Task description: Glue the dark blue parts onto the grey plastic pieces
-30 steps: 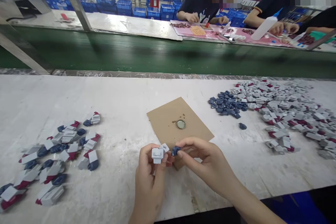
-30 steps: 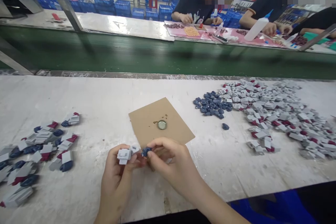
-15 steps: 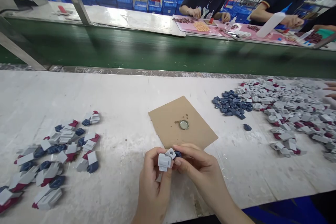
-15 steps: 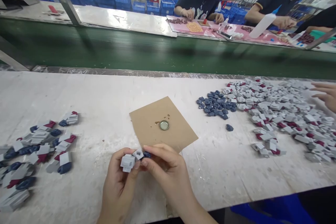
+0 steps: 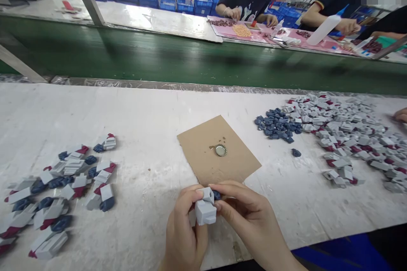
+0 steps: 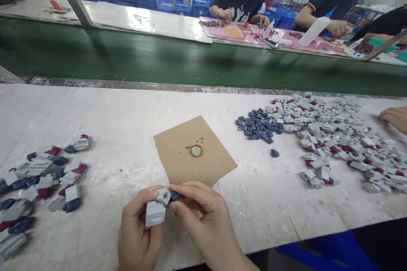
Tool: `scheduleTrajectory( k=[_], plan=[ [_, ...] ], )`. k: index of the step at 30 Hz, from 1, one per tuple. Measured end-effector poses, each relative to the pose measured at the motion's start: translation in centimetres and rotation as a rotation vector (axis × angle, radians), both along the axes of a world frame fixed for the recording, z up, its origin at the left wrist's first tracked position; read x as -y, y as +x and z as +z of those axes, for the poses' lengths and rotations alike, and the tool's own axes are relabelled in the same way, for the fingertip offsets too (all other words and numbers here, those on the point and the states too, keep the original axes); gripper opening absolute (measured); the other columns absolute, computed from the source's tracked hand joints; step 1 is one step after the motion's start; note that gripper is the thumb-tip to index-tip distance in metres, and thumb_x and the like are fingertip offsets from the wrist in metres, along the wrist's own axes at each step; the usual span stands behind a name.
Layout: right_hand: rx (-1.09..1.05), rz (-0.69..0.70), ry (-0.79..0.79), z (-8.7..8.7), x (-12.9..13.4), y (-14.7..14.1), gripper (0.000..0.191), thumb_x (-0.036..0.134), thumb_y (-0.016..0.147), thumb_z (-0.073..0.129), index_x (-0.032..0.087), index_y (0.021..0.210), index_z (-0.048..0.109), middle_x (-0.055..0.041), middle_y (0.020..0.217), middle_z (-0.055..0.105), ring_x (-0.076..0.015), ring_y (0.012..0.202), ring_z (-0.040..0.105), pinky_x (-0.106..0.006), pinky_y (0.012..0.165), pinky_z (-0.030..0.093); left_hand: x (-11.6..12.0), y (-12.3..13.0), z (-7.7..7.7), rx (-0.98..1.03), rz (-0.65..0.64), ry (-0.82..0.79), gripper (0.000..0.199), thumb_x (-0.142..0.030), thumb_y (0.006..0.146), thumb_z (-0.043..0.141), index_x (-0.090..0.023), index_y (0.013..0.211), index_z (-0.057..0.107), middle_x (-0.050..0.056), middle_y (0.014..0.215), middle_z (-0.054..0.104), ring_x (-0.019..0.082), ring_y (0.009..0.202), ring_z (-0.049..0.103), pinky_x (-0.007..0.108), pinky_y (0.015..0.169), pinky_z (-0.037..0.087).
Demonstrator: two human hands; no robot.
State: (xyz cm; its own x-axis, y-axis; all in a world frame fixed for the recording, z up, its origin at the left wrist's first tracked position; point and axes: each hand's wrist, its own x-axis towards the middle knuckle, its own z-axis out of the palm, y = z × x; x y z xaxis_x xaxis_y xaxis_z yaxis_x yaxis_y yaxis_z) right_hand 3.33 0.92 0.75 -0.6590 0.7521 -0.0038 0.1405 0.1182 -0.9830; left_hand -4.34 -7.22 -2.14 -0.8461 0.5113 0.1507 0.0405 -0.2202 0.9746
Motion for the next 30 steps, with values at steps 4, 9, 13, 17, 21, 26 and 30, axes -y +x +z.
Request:
scheduleTrajectory(
  k=[4, 9, 13, 17, 21, 26, 30],
  plan=[
    [0.084, -0.068, 0.322, 0.1, -2.4, 0.5, 0.021, 0.020, 0.078, 0.061, 0.027, 0.096, 0.070, -0.0033, 0.087, 0.070, -0.0159, 0.069, 0.066, -0.025, 0.054, 0.056, -0.1, -0.8, 0.6, 0.167, -0.013, -0.148, 0.012, -0.024, 0.076, 0.065, -0.027, 0.087, 0.063, 0.002, 0.094, 0.067, 0.017, 0.083, 0.065, 0.024, 0.070, 0.051],
    [0.230, -0.155, 0.908, -1.1, -7.8, 0.6, 0.024, 0.018, 0.082, 0.056, 0.024, 0.103, 0.066, -0.0039, 0.087, 0.071, -0.0175, 0.069, 0.065, -0.032, 0.065, 0.056, -0.5, -2.3, 1.4, 0.519, -0.026, -0.252, 0.015, -0.033, 0.067, 0.072, -0.021, 0.076, 0.067, -0.001, 0.070, 0.069, 0.014, 0.067, 0.064, 0.019, 0.060, 0.052],
    [0.263, 0.030, 1.065, -2.2, -9.1, -0.2, 0.023, 0.013, 0.085, 0.048, 0.022, 0.095, 0.067, -0.0043, 0.086, 0.072, -0.0184, 0.076, 0.066, -0.033, 0.069, 0.055, -0.6, -2.6, 1.4, 0.604, -0.060, -0.207, 0.012, -0.025, 0.061, 0.077, -0.021, 0.070, 0.070, -0.002, 0.064, 0.071, 0.011, 0.062, 0.065, 0.015, 0.060, 0.051],
    [0.295, 0.087, 1.119, -3.0, -8.8, -0.6, 0.029, 0.010, 0.086, 0.044, 0.021, 0.095, 0.068, -0.0053, 0.093, 0.072, -0.0193, 0.081, 0.067, -0.034, 0.071, 0.056, -0.6, -2.5, 1.4, 0.606, -0.102, -0.198, 0.010, -0.019, 0.060, 0.076, -0.021, 0.068, 0.072, -0.002, 0.065, 0.073, 0.012, 0.064, 0.067, 0.014, 0.062, 0.052],
    [0.313, 0.104, 1.119, -2.8, -9.0, -0.7, 0.027, 0.011, 0.086, 0.046, 0.023, 0.095, 0.069, -0.0035, 0.092, 0.072, -0.0185, 0.079, 0.067, -0.033, 0.070, 0.056, -0.6, -2.5, 1.4, 0.604, -0.109, -0.192, 0.010, -0.017, 0.061, 0.075, -0.021, 0.069, 0.072, -0.001, 0.067, 0.073, 0.013, 0.068, 0.068, 0.014, 0.065, 0.053],
    [0.167, 0.013, 0.885, 0.0, -7.5, -0.8, 0.021, 0.013, 0.082, 0.056, 0.021, 0.098, 0.068, -0.0041, 0.088, 0.072, -0.0156, 0.072, 0.065, -0.027, 0.060, 0.055, -0.5, -2.9, 1.1, 0.589, -0.148, -0.197, 0.008, -0.019, 0.063, 0.075, -0.021, 0.070, 0.071, -0.001, 0.067, 0.073, 0.012, 0.069, 0.068, 0.013, 0.063, 0.052],
    [0.138, 0.143, 0.600, 2.1, -5.1, -1.1, 0.023, 0.012, 0.081, 0.058, 0.023, 0.099, 0.067, -0.0017, 0.085, 0.071, -0.0108, 0.060, 0.060, -0.022, 0.046, 0.048, -0.3, -3.3, 0.6, 0.560, -0.220, -0.186, 0.008, -0.019, 0.065, 0.075, -0.021, 0.072, 0.071, -0.001, 0.073, 0.074, 0.012, 0.071, 0.069, 0.014, 0.064, 0.053]
  ],
)
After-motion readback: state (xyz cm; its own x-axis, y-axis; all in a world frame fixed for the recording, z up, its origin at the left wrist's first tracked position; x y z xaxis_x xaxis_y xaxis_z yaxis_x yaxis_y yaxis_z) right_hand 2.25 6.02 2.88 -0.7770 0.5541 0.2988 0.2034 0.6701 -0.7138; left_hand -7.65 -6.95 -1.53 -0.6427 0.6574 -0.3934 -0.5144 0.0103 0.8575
